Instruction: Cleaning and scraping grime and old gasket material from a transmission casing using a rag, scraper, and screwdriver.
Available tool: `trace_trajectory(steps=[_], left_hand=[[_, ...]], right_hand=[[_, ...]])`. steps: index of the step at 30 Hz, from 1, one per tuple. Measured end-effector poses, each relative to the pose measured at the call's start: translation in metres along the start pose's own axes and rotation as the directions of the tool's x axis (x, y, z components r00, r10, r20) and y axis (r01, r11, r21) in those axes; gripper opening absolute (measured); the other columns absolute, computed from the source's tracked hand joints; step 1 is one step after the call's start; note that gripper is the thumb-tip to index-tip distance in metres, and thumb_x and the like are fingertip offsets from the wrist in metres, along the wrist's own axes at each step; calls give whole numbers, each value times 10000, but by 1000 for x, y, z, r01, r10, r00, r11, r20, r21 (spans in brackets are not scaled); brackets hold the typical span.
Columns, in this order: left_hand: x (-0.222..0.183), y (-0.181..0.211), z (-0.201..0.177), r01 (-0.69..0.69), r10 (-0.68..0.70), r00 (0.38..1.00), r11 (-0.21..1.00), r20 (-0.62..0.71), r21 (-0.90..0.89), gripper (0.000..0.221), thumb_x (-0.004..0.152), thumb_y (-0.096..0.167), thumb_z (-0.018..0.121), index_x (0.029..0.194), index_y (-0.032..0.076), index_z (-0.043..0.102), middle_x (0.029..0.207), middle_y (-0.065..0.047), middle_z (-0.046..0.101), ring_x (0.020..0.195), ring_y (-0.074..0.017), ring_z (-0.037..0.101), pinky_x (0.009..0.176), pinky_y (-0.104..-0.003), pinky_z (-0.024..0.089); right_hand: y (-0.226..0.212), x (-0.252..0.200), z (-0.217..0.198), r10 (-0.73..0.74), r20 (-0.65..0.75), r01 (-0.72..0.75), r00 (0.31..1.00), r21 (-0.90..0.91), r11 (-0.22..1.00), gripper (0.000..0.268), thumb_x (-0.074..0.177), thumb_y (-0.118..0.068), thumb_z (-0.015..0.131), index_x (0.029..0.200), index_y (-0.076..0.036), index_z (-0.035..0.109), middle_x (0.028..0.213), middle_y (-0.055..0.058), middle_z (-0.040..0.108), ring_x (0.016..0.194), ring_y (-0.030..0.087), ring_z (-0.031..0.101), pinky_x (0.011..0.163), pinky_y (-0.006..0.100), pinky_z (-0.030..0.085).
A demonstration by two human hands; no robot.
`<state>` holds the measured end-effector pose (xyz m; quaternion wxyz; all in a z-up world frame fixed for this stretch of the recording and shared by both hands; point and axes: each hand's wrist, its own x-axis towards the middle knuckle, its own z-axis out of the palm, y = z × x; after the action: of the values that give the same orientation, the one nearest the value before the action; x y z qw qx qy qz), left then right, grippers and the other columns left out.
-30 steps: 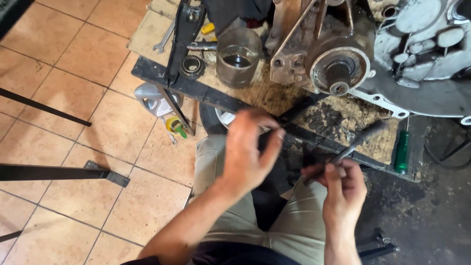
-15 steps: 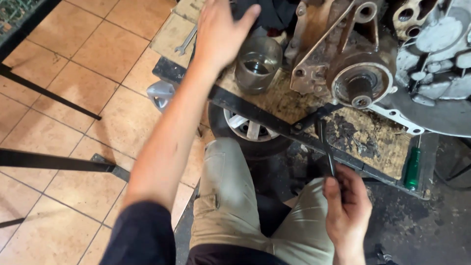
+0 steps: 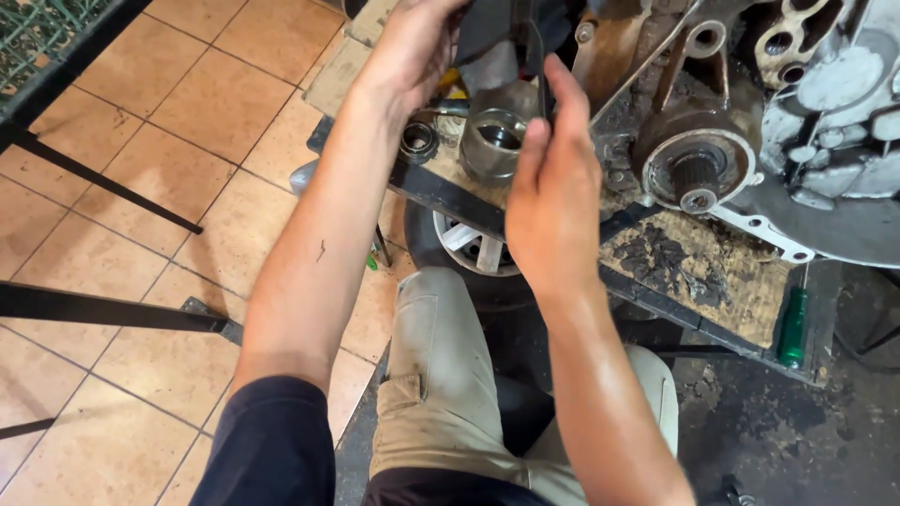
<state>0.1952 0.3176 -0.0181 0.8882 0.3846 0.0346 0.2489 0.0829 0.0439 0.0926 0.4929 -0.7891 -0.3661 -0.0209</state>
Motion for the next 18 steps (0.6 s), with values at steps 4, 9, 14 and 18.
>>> trace_trajectory(steps=[4,9,14,18], left_hand=[[-23,14,17,170,-155,982,977,112,-132,233,1154,133,522,1236,-26,672,1069,-186,848,884,-268,845,867,-407,755],[-17,-3,17,-120,102,977,989,187,85,221,1008,172,882,1159,81,747,1067,-87,828,977,-212,829,833,-389,709],[-2,-10,25,-166,128,970,970,207,177,213,1030,277,812,1079,71,796,1035,-80,854,905,-187,798,815,-353,654],[-6,-27,19,-145,125,989,880,73,453,305,1021,420,704,1008,124,776,976,-66,826,858,-159,737,757,-351,593]], right_hand=[[21,20,23,25,-52,-26,998,-14,1000,470,1232,-92,396,1700,-56,368,1690,269,610,1540,434,629,1260,474,512],[32,26,39,-92,-99,88,991,-49,995,486,1233,7,401,1717,-28,370,1754,261,555,1659,421,536,1395,455,443],[22,36,44,-113,-134,113,985,-9,994,428,1255,-83,385,1681,-43,397,1671,264,661,1556,422,673,1285,428,545],[30,34,47,-85,-160,98,983,72,993,416,1267,-125,382,1668,-30,441,1748,216,575,1674,381,542,1377,433,442]])
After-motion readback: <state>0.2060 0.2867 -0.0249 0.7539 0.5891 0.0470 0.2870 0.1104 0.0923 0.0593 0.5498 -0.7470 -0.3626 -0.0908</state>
